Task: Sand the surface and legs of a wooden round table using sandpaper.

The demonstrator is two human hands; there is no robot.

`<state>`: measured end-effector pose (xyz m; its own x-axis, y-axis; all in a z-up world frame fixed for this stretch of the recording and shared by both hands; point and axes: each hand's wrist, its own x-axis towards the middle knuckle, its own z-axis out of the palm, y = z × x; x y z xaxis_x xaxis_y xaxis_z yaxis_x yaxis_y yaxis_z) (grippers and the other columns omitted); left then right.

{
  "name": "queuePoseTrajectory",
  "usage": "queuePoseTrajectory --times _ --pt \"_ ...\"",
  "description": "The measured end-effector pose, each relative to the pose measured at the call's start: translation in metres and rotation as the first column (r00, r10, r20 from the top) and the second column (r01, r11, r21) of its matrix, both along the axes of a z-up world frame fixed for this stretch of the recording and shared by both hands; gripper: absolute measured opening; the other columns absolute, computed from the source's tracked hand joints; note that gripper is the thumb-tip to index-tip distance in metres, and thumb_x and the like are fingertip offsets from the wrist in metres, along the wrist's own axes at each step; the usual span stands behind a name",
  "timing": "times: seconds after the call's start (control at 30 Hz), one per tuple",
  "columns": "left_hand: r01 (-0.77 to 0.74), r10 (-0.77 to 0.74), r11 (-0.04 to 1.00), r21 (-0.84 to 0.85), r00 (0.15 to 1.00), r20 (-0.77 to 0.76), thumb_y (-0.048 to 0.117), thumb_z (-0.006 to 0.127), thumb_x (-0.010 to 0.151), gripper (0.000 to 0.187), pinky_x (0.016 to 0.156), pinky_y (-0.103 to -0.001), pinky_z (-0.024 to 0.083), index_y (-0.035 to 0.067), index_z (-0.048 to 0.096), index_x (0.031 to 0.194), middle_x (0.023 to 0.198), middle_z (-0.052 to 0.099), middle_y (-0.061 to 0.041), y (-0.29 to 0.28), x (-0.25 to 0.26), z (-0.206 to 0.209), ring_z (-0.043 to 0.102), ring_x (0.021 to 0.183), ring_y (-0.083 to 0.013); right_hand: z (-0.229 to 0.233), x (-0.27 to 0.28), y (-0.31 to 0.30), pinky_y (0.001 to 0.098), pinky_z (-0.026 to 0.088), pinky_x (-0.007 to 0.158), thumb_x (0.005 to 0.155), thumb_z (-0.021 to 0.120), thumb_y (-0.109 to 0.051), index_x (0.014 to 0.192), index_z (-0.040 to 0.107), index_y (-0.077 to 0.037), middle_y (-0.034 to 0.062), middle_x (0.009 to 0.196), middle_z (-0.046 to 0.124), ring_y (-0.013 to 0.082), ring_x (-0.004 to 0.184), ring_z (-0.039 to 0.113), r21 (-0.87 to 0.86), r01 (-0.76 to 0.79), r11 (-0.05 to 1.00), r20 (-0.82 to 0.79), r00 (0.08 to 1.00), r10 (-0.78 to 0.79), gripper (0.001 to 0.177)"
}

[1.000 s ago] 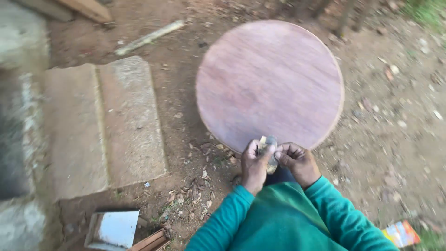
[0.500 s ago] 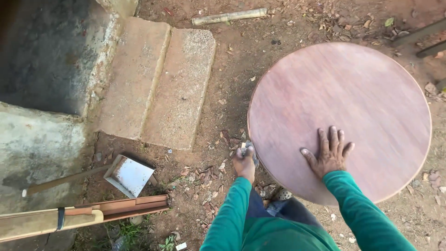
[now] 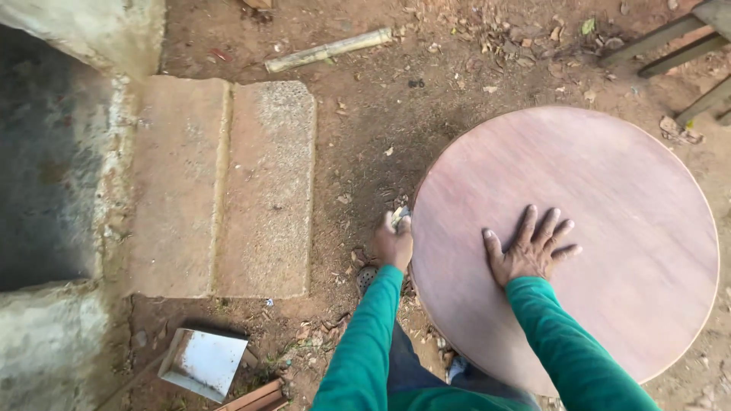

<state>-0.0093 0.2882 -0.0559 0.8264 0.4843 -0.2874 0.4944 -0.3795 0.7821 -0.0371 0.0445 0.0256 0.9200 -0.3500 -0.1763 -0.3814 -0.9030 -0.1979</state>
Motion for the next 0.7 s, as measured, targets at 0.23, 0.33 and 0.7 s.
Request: queuePoseTrajectory --times 0.23,0.33,0.7 --pt "0.04 -0.084 0.981 -0.187 0.969 -0.232 0.039 0.059 0.096 0.049 0.098 -0.039 0.056 0.015 0.056 0.14 0.131 0.065 -0.007 0.006 -0.082 -0.024 0.067 0.118 -0.024 -0.028 0.005 0.008 0.0779 -0.001 0.114 0.08 0.044 -0.074 0.163 0.025 -0.013 0.0286 0.171 0.011 0.0547 0.156 0.001 -0.026 -0.029 0.999 0.274 0.961 0.035 0.105" --pt "0.126 -0.136 0.991 -0.053 0.942 -0.307 0.045 0.062 0.096 0.047 0.088 -0.042 0.06 0.011 0.061 0.128 0.113 0.072 -0.008 0.01 -0.005 -0.011 0.073 0.104 -0.0279 -0.036 0.016 0.007 0.073 -0.001 0.119 0.074 0.047 -0.079 0.163 0.026 -0.017 0.0234 0.172 0.014 0.0489 0.159 0.002 -0.061 0.011 0.998 0.218 0.976 0.003 0.11" --pt "0.122 -0.122 0.99 -0.076 0.993 0.007 0.036 0.063 0.091 0.035 0.092 -0.047 0.053 0.008 0.064 0.111 0.123 0.067 -0.019 0.017 -0.063 -0.022 0.069 0.101 -0.0372 -0.021 0.007 0.011 0.0744 0.003 0.118 0.076 0.047 -0.077 0.162 0.03 -0.016 0.0284 0.17 0.02 0.0523 0.157 0.009 -0.081 -0.008 0.997 0.209 0.978 0.024 0.106"
